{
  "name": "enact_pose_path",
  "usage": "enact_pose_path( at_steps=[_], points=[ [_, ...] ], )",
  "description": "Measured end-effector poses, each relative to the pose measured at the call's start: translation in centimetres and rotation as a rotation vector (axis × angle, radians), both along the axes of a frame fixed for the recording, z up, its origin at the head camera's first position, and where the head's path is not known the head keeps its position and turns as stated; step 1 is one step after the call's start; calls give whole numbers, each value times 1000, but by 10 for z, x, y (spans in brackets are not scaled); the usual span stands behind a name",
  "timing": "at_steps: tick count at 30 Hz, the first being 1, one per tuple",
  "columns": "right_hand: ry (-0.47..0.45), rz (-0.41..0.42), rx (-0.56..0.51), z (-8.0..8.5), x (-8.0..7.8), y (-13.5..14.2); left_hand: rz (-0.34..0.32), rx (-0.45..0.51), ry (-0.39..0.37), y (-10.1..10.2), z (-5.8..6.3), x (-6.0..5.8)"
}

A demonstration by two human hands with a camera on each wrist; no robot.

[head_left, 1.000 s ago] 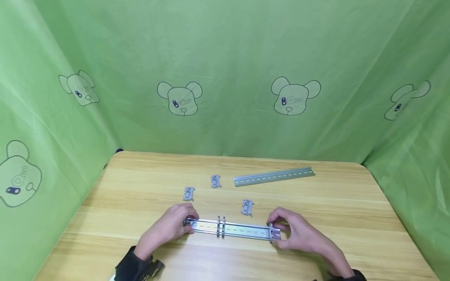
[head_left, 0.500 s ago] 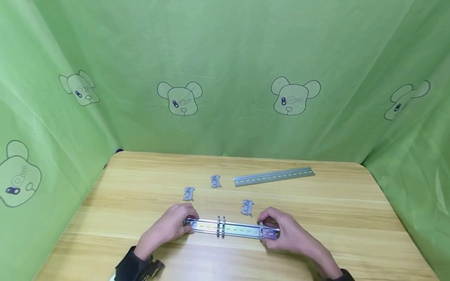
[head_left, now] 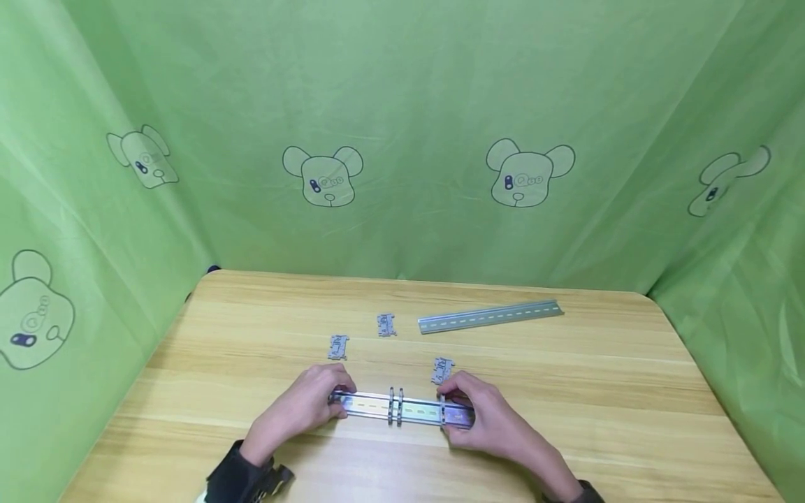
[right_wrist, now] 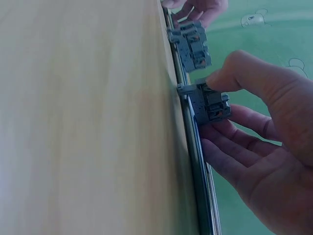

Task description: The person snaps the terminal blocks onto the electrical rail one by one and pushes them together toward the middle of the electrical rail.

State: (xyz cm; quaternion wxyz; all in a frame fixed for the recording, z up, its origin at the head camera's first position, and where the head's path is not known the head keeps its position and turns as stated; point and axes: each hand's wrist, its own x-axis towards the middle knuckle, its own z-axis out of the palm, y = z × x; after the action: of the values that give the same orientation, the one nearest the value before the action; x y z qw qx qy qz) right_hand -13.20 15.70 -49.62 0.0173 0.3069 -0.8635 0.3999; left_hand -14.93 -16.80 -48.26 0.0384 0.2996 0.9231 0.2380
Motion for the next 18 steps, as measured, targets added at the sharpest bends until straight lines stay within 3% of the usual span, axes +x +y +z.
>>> enact_pose_path(
  at_steps=[18],
  points=[
    [-17, 15, 5, -3, -3, -30, -4, 9, 2, 1, 0, 0]
  ],
)
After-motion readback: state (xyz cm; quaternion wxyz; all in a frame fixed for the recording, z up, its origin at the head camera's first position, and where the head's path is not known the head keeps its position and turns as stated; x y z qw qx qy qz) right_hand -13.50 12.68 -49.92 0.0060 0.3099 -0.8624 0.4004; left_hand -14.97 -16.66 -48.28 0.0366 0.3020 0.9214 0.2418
